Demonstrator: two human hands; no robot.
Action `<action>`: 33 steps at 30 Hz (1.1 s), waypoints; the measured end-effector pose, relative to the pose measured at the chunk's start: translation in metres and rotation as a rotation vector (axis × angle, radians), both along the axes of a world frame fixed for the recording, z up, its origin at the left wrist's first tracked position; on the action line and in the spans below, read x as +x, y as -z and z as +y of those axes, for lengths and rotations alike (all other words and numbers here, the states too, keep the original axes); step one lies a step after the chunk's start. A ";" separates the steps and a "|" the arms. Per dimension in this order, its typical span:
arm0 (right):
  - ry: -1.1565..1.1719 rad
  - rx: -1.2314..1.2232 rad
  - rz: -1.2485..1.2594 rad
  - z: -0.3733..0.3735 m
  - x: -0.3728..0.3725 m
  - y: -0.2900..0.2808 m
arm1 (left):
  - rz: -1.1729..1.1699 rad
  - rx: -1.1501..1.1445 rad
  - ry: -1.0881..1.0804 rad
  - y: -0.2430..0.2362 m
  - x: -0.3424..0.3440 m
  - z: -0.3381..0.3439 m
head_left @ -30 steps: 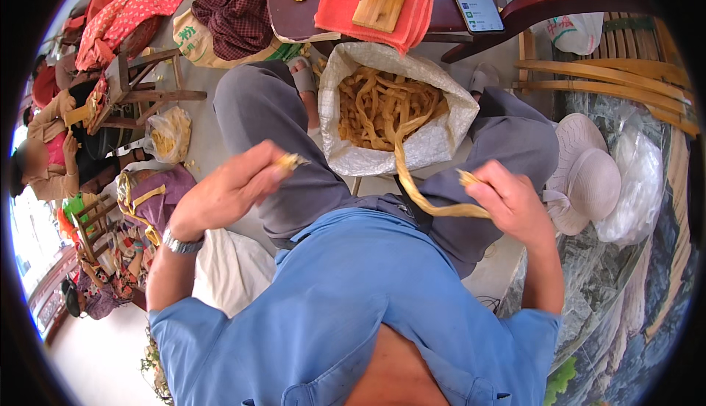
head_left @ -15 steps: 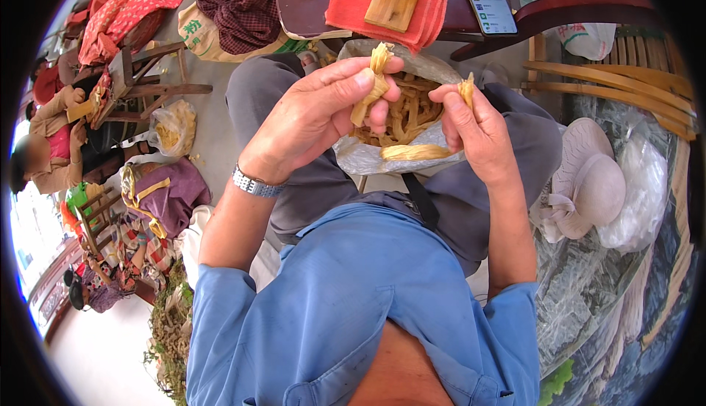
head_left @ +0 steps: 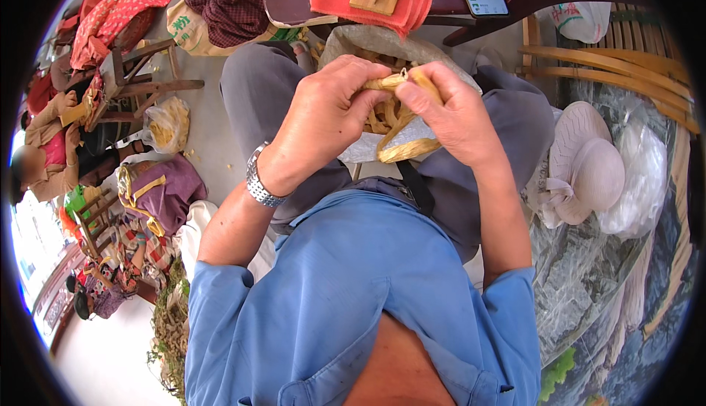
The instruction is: The person ties long strips of yellowish plant material into knots by hand, taking them from a white bag and placing them onto a surface.
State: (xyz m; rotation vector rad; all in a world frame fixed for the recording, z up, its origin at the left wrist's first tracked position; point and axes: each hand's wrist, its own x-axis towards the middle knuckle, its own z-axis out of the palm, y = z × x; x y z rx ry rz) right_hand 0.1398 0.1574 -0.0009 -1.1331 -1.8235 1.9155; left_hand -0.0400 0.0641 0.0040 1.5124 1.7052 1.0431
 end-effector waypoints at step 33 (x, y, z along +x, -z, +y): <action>-0.422 0.260 0.314 -0.069 0.052 -0.042 | -0.819 -0.735 0.695 -0.050 0.005 -0.055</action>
